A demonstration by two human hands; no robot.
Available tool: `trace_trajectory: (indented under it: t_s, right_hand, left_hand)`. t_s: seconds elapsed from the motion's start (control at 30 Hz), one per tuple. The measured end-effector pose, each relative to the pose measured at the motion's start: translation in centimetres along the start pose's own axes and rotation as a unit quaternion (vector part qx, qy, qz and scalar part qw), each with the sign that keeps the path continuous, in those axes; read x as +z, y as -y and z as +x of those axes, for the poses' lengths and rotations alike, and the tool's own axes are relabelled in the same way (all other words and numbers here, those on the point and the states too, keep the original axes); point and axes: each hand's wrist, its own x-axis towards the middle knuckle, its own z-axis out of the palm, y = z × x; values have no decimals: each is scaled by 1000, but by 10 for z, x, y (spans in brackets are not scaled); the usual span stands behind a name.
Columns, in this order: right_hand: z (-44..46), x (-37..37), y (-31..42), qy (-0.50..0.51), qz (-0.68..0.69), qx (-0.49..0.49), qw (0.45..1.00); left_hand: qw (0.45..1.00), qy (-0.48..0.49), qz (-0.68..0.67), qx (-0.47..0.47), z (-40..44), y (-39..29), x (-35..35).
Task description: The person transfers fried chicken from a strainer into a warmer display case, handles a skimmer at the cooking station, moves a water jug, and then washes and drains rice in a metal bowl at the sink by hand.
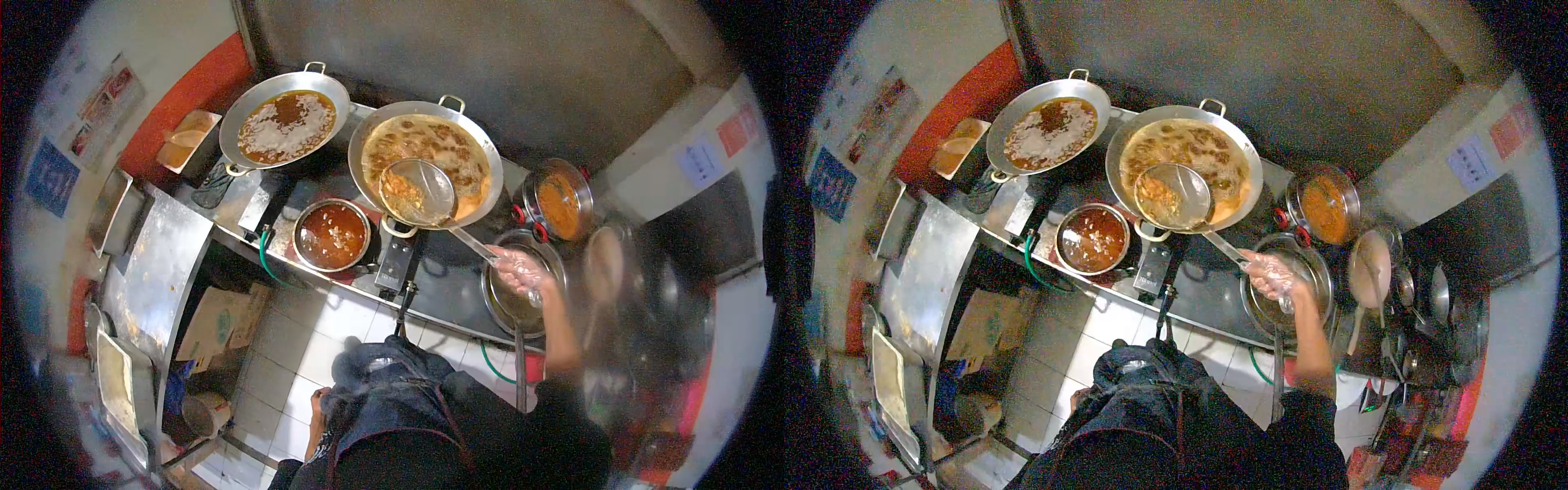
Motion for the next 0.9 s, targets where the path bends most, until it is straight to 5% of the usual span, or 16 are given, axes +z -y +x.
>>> trace_trajectory:
  t_s: [0.1, 0.17, 0.2, 0.27, 0.33, 0.37, 0.4, 0.5, 0.53, 0.57, 0.63, 0.77, 0.83, 0.9]
  right_hand:
    - [-18, -8, 6, -2, 6, 24, 1000]
    - [-23, -14, 11, -95, 30, 16, 995]
    - [-27, -21, 9, -121, -100, -38, 987]
    - [-19, -47, 14, -137, -149, -110, 973]
    - [-19, -74, 32, -172, -269, -124, 939]
    - [-22, -84, 41, -201, -365, -121, 901]
    - [-21, -96, 43, -194, -370, -192, 888]
    - [-33, -118, 67, -198, -426, -118, 875]
    - [-61, -62, 93, -223, -388, -96, 889]
    - [-60, -67, 91, -216, -393, -93, 889]
    - [-55, -80, 90, -165, -337, -72, 924]
    - [-30, -83, 75, -149, -381, 10, 912]
    - [-22, -80, 57, -59, -344, -34, 936]
    - [-6, -78, 39, 8, -177, -10, 984]
  left_hand:
    - [988, 22, 136, 64, 4, 11, -7]
    - [977, 43, 185, 98, 1, 7, -3]
    - [975, 44, 184, 114, -8, -3, 4]
    - [974, 44, 184, 128, -7, -3, 2]
    - [985, 34, -160, -58, 9, 7, -12]
    - [984, 30, -164, -58, 9, 10, -17]
    - [997, -26, -66, -29, 5, 2, -15]
    - [991, -117, 64, -8, -5, -15, -1]
    - [984, -147, 100, -11, -11, -16, 0]
    - [995, -71, 54, -34, -1, 3, -31]
    - [975, -185, 111, -52, -16, -14, -5]
    - [998, -63, -17, 22, 3, 40, -54]
    - [995, -75, -41, -57, 2, 43, -53]
    - [995, -87, -5, -44, -3, 45, -45]
